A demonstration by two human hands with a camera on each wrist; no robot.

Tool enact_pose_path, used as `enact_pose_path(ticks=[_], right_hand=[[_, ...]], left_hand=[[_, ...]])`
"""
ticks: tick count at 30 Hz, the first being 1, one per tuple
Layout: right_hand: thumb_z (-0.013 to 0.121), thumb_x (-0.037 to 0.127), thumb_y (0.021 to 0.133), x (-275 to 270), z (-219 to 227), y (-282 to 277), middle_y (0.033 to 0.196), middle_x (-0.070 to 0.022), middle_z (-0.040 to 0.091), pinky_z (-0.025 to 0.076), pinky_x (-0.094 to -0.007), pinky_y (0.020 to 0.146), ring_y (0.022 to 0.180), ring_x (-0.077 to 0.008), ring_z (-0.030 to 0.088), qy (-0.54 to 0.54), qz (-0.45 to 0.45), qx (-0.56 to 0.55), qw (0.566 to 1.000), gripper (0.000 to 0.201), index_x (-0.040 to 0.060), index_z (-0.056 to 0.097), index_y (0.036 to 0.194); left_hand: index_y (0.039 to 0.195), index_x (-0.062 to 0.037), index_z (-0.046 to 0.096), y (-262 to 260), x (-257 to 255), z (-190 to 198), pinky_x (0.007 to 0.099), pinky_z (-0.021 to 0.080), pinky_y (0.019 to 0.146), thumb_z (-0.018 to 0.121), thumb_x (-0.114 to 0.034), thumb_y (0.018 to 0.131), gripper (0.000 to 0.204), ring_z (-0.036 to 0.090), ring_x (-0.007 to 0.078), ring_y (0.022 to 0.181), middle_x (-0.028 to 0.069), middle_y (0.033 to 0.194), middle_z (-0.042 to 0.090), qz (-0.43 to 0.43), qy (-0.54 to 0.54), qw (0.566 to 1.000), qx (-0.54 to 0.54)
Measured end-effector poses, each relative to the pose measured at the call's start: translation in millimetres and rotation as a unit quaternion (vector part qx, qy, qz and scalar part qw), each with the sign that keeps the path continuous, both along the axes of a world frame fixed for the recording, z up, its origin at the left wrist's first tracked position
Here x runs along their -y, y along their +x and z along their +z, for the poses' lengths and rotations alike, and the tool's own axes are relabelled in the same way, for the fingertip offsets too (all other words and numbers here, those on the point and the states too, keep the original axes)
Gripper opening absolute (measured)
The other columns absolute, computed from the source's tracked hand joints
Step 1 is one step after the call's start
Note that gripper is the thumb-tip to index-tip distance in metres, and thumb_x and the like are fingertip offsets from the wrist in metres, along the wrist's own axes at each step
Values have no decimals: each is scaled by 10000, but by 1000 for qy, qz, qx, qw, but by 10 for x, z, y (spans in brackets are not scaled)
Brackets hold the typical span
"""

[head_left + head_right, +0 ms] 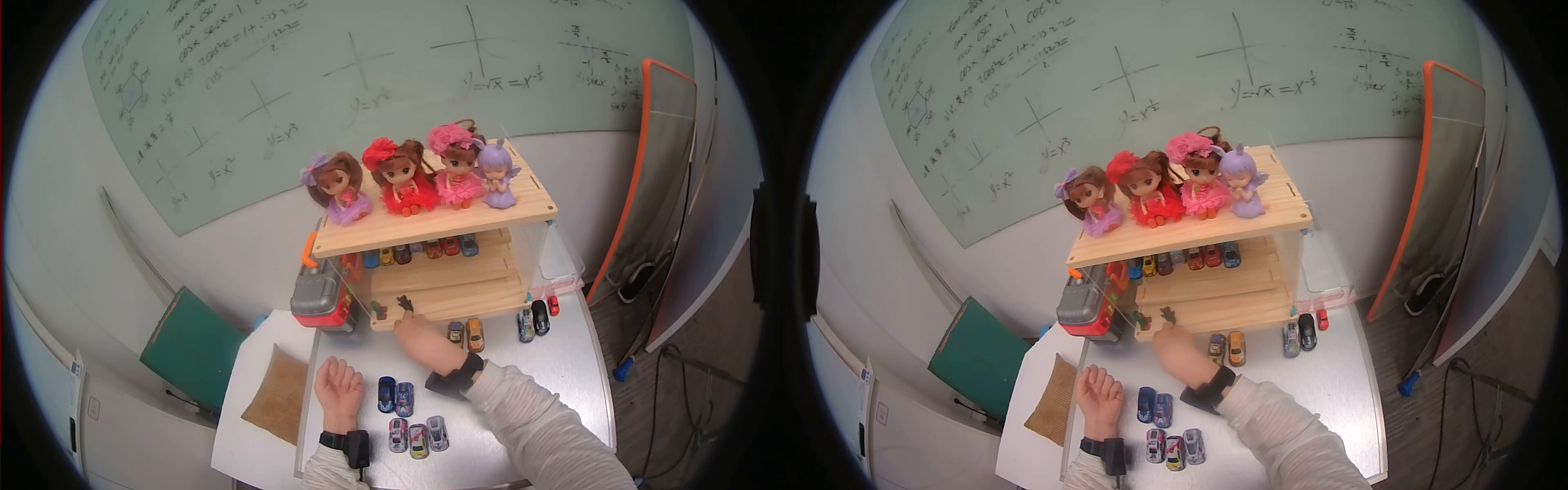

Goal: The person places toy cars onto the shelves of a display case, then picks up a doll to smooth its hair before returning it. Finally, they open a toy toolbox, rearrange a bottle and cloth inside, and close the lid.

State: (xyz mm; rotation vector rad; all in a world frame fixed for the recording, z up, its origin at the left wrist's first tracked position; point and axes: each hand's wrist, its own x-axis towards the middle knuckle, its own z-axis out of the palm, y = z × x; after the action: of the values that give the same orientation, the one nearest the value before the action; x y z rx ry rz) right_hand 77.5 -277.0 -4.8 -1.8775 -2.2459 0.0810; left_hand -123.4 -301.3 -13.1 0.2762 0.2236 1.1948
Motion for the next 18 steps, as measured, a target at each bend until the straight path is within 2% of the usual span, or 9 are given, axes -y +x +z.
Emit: enact_pose_path(ticks=[1,4,7,10,12,14,18], right_hand=[[573,75,742,21,58,-20,981,-157,614,531,-380,671,888,-301,627,-7,-11,10,1000,227,40,672,943],[564,53,727,46,249,75,902,-189,623,528,-399,678,834,-320,642,-142,3,0,990,215,0,644,919],[569,77,725,67,419,213,837,-194,626,515,-405,697,834,-318,631,-54,50,-7,997,199,-17,634,889],[574,101,725,81,664,457,845,-219,613,498,-412,713,825,-348,610,81,0,-138,987,179,-29,617,840],[581,126,729,68,896,696,868,-225,604,487,-424,734,823,-375,594,41,-60,-138,988,195,-38,590,834],[591,149,735,-60,749,1011,861,-229,600,490,-433,722,815,-379,594,164,-128,-121,971,231,-44,577,862],[622,158,737,15,877,1369,825,-227,601,491,-451,693,785,-388,595,207,-235,-113,943,254,-41,572,886]], left_hand=[[644,-118,369,-5,3,6,254,224,428,465,-170,901,279,220,100,408,-19,513,276,2,-3,1000,-1],[651,-117,372,1,12,14,253,223,426,457,-176,905,275,221,99,407,-20,516,281,5,-5,1000,-3],[660,-117,375,5,9,10,249,217,419,438,-188,915,272,223,96,405,-23,519,289,4,-6,1000,-4],[658,-118,369,3,18,33,248,215,423,437,-189,916,276,220,96,407,-23,523,287,7,-14,1000,0],[657,-119,366,8,33,46,247,215,424,437,-187,916,277,219,95,408,-23,525,286,10,-11,1000,-5],[648,-119,364,15,39,64,254,217,428,454,-176,905,278,216,101,415,-20,527,279,7,-12,1000,-4],[645,-118,361,19,30,36,257,217,428,463,-169,899,278,213,103,419,-19,529,272,-7,-9,1000,2]])
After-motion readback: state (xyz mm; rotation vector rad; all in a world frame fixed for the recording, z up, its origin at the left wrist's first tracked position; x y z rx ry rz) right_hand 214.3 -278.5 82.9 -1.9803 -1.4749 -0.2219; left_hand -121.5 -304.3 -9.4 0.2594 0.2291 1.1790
